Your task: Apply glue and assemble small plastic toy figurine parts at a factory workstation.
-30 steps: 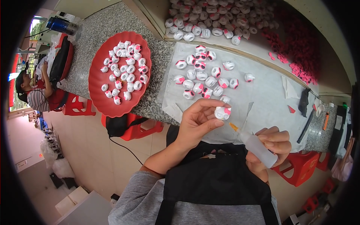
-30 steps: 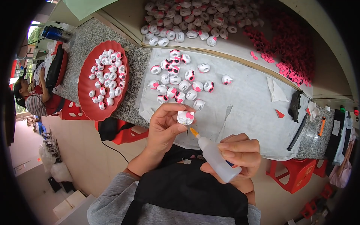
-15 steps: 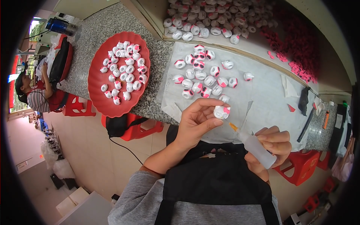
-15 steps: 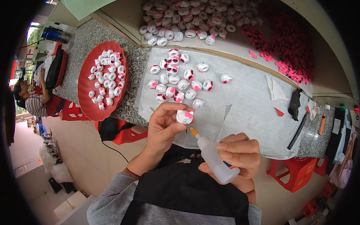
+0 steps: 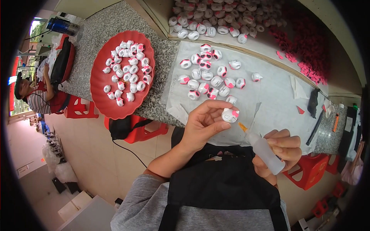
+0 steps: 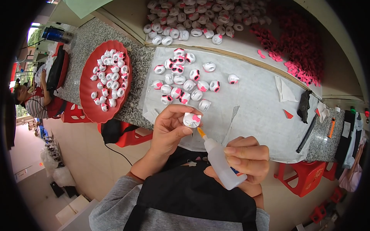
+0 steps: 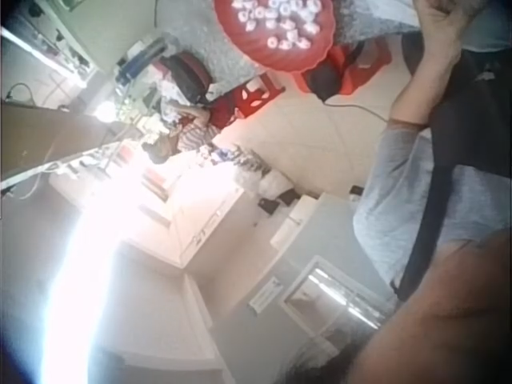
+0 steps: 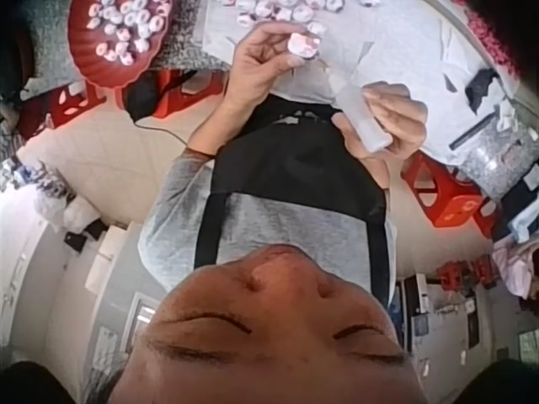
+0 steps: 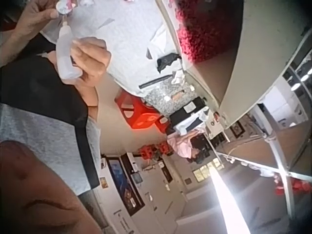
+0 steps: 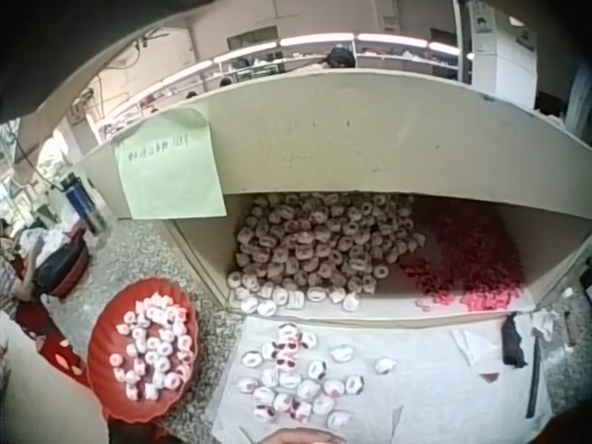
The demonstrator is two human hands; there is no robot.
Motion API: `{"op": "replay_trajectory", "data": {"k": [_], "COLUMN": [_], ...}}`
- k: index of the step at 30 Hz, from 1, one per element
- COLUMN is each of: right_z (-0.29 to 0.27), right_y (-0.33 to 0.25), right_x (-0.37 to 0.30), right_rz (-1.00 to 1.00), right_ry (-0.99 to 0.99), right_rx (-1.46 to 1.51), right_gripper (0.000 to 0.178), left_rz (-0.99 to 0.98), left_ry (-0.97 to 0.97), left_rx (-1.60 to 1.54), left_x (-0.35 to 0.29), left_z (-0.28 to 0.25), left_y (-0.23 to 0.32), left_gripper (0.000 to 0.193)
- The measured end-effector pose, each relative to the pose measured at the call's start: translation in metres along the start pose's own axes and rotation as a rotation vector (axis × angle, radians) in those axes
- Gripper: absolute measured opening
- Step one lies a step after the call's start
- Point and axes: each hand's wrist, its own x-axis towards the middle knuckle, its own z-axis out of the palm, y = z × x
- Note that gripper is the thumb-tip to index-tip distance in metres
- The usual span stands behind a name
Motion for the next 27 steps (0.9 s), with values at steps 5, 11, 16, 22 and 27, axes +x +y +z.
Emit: {"op": "replay_trajectory", "data": {"k": [5, 11, 16, 22, 27], "right_z": [-0.002, -0.004, -0.005, -0.007, -0.010], "right_y": [0.000, 0.003, 0.004, -0.007, -0.006], "right_x": [0.000, 0.000, -0.001, 0.004, 0.006], "right_rz": [-0.003, -0.033, -0.054, 0.143, 0.138], "right_ry": [-0.024, -0.062, -0.076, -0.171, -0.182], "right_rx": [0.011, 0.047, 0.051, 0.104, 0.091], "right_gripper": [0.037, 0.037, 0.038, 0.047, 0.048], "left_rz": [-0.019, -0.015, 0.137, 0.182, 0.210], "left_ry": [0.006, 0.009, -0.022, -0.049, -0.039], "left_rx": [-0.004, 0.012, 0.154, 0.304, 0.377], "left_x": [0.000, -0.002, 0.000, -0.001, 0.001], "left_z": [0.001, 0.003, 0.001, 0.000, -0.002], "left_y": [-0.001, 0.001, -0.004, -0.003, -0.005], "left_gripper": [0.034, 0.034, 0.033, 0.032, 0.032]}}
